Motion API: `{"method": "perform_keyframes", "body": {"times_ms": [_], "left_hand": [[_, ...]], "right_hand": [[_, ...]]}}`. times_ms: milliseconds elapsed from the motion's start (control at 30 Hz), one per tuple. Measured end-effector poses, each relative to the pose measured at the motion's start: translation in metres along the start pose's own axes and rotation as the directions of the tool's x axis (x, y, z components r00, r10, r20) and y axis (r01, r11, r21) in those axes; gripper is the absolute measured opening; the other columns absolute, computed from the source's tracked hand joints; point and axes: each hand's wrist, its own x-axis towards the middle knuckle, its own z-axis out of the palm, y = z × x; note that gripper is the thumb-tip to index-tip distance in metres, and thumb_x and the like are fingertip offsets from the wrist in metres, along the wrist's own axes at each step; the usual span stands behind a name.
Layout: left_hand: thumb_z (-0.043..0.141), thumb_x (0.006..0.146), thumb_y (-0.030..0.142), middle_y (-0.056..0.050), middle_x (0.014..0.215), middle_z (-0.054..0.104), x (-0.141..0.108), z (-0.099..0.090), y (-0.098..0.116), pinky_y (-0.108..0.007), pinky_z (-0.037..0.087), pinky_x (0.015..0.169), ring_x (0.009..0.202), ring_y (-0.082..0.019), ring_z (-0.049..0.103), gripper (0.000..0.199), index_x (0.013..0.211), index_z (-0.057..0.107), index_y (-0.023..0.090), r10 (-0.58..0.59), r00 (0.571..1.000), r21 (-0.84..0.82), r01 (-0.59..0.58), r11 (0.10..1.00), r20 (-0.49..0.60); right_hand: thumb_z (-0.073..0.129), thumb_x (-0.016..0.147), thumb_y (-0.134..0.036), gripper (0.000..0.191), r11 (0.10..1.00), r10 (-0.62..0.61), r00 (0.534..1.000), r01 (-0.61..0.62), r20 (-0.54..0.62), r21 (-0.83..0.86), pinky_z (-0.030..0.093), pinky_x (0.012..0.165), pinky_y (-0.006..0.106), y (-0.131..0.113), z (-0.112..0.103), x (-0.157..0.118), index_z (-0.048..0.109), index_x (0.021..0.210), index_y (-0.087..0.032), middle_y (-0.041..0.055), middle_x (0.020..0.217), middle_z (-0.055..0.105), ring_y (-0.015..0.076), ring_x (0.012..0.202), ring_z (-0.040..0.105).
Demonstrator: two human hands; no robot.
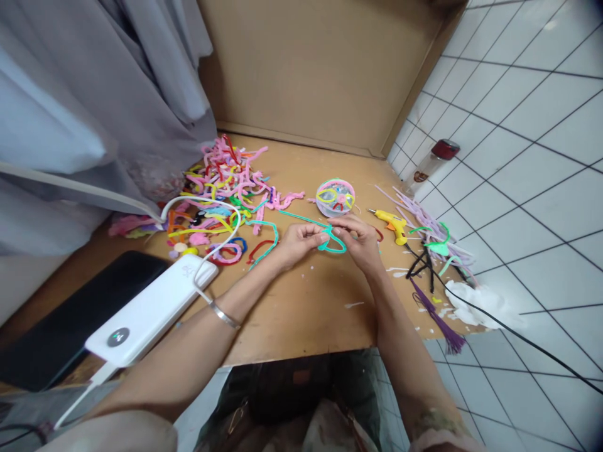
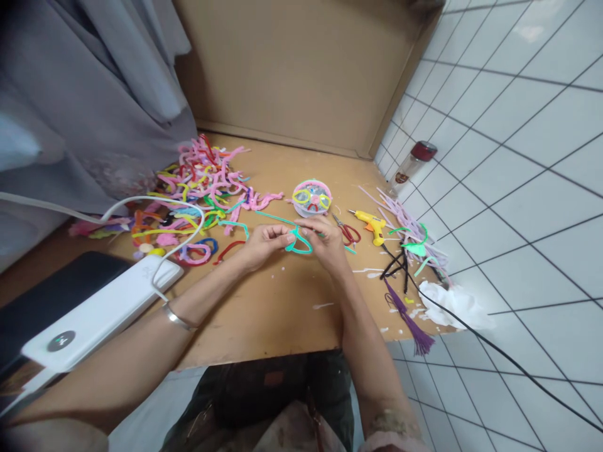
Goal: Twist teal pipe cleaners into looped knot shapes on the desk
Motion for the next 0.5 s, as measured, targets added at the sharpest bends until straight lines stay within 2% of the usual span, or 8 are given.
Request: {"method": "perform_keyframes", "body": {"times_ms": [200,333,500], "left_hand": [[0.082,0.057,0.062,0.003,0.056,0.049,0.0005,0.0001,-0.0008,-0.024,0.032,0.056,0.055,-0.008,0.040,0.054,0.061,0.058,0.014,-0.015,0.999,-0.045,0.017,0.999,0.036],[0.082,0.059,0.061,0.003,0.057,0.050,0.0004,0.0003,0.0004,-0.024,0.031,0.057,0.056,-0.008,0.040,0.053,0.062,0.059,0.013,-0.006,0.999,-0.046,0.008,0.999,0.037],[0.082,0.058,0.059,0.003,0.058,0.052,-0.0004,0.0017,0.0015,-0.024,0.033,0.058,0.057,-0.008,0.042,0.052,0.064,0.060,0.013,-0.004,1.000,-0.059,0.006,0.998,0.023]], "right_hand": [[0.069,0.086,-0.038,0.016,0.997,-0.059,0.998,0.058,-0.018,-0.060,0.054,0.087,0.040,0.0056,-0.0016,-0.0004,0.080,0.092,-0.027,0.0054,0.092,0.076,0.0218,0.091,0.068],[0.070,0.085,-0.037,0.015,0.997,-0.039,0.998,0.035,-0.056,-0.062,0.055,0.079,0.037,0.0031,0.0018,-0.0003,0.080,0.084,-0.026,0.0049,0.085,0.076,0.0204,0.082,0.069],[0.071,0.083,-0.035,0.015,1.000,0.029,0.995,-0.028,-0.095,0.012,0.054,0.070,0.033,-0.0001,0.0054,-0.0007,0.079,0.077,-0.024,0.0037,0.077,0.076,0.0178,0.072,0.066]]}}
